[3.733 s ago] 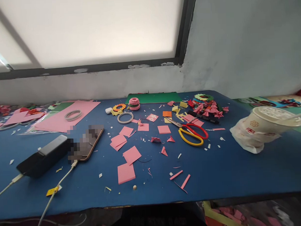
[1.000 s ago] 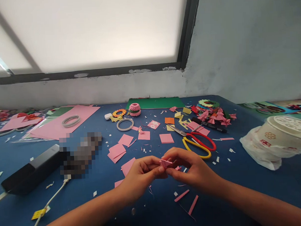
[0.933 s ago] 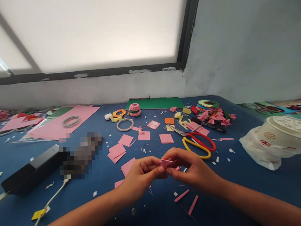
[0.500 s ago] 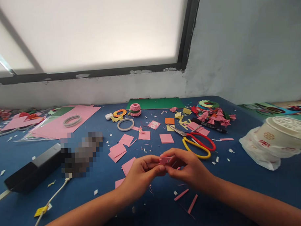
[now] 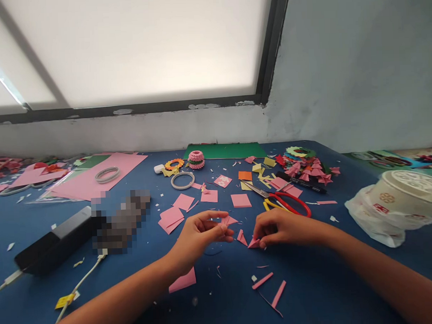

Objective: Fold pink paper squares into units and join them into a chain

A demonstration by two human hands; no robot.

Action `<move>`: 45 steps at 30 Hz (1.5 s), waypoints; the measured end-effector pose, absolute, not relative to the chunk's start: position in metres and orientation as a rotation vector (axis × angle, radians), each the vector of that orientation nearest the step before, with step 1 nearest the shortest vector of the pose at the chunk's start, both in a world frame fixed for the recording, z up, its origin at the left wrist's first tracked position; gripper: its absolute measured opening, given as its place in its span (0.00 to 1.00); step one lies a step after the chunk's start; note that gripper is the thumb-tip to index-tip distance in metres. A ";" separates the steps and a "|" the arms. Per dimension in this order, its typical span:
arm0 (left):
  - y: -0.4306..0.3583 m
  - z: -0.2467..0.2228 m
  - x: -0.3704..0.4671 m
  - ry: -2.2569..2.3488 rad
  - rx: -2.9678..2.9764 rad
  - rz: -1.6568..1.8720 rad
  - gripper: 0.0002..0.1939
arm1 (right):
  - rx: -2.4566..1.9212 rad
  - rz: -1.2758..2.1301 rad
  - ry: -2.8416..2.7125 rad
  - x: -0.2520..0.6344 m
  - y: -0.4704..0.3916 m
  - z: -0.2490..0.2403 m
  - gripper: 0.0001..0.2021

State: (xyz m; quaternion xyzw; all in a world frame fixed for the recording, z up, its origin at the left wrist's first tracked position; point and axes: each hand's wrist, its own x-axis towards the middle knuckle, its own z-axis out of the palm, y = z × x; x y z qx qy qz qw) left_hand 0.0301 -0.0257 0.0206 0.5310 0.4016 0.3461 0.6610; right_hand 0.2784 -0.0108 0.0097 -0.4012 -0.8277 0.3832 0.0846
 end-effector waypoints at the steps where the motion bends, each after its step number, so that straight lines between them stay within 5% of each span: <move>1: -0.025 0.020 0.031 0.910 1.185 0.785 0.17 | -1.187 1.118 -2.471 0.275 -0.012 0.008 0.13; 10: -0.026 0.011 0.033 0.891 1.224 0.723 0.15 | -1.252 0.890 -2.428 0.252 -0.025 -0.001 0.12; 27: -0.028 0.022 0.027 0.935 1.308 0.717 0.12 | -1.075 1.482 -1.669 0.256 -0.018 0.002 0.13; 32: -0.027 0.020 0.027 0.931 1.314 0.714 0.13 | -1.126 1.506 -1.449 0.255 -0.014 -0.002 0.25; 45: -0.027 0.018 0.027 1.013 1.378 0.696 0.13 | -1.028 1.267 -1.835 0.250 -0.023 -0.003 0.11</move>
